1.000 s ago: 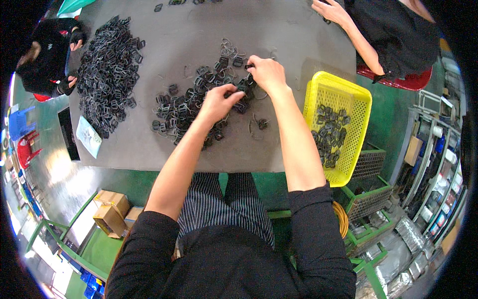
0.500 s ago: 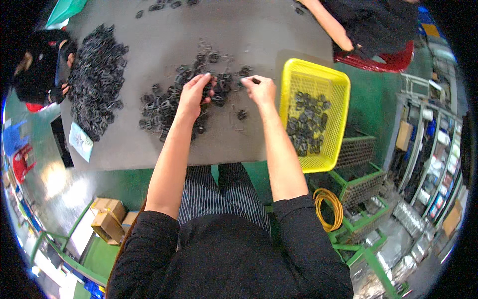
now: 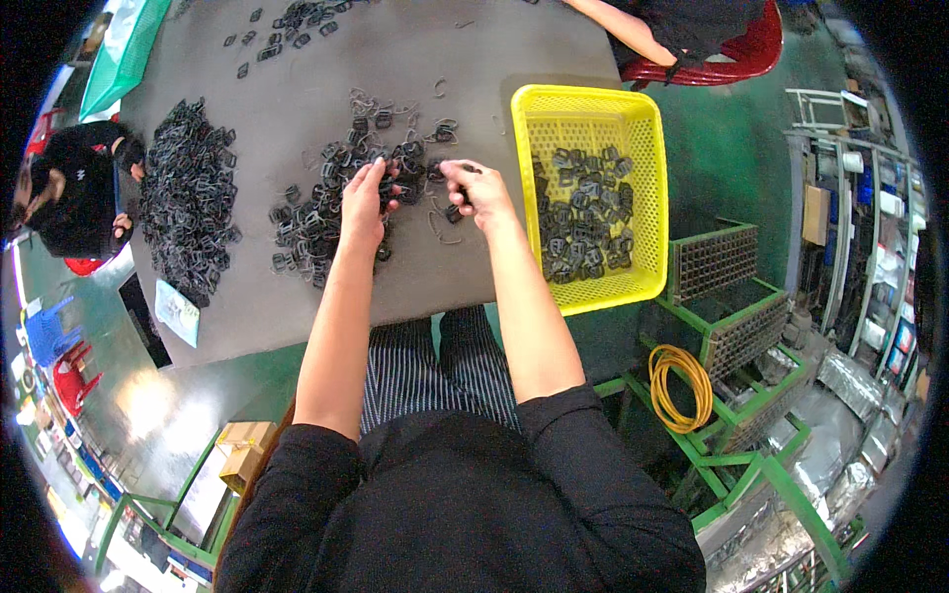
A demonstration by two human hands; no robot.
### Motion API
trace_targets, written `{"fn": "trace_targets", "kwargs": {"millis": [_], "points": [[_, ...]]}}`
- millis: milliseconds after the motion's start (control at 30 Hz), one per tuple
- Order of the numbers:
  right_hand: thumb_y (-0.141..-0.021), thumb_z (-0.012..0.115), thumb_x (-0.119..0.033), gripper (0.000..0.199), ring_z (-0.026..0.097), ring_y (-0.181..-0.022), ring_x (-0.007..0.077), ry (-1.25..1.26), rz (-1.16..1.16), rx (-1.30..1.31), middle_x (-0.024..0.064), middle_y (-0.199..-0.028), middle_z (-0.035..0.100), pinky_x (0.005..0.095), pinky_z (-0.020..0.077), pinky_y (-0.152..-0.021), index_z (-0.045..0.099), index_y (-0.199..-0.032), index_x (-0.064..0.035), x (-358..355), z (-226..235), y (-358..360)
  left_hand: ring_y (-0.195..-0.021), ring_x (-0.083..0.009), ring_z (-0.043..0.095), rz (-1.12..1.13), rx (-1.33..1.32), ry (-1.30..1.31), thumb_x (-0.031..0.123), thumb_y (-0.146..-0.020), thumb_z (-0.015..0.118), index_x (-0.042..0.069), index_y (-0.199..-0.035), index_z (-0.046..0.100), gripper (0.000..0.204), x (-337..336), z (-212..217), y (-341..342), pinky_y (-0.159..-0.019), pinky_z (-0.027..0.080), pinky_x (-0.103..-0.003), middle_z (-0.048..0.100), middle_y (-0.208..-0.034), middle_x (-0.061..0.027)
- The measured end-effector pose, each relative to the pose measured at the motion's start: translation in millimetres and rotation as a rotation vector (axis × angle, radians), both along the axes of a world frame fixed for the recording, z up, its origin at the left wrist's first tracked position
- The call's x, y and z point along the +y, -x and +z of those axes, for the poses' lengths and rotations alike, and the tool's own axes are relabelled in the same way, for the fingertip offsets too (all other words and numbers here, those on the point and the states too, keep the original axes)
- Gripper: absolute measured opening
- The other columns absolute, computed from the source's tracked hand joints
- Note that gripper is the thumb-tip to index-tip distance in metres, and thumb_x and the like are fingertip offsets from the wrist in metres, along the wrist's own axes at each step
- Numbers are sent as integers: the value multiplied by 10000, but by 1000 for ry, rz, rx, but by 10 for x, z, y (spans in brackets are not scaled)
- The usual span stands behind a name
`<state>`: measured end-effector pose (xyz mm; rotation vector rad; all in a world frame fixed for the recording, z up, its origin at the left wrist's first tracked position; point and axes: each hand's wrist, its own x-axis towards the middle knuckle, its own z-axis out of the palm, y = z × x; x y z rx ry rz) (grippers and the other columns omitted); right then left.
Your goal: The person picks up black plastic buckles from a large pile on a table and places them into a yellow plastic basket.
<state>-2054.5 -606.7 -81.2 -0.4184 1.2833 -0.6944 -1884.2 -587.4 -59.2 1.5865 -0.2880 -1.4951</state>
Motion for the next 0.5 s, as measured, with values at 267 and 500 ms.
{"fn": "trace_targets", "kwargs": {"millis": [267,500], "points": [[-728,674,-278,212,621,-616,282,461,100,682,145,-675,635,371,475,-581,679,-774,-71,166,-210,-18,-637,-84,532,-32,-68,-62,282,-883,551,104,-943,617,199,127,-2,104,-499,398,-224,596,-820,21],[-778,650,-201,197,617,-687,208,358,-167,901,121,-755,653,311,477,-663,646,-852,-19,502,212,998,-696,-121,572,-521,-165,27,269,-869,539,45,-979,615,262,193,215,1309,-585,480,-273,623,-798,-39]]}}
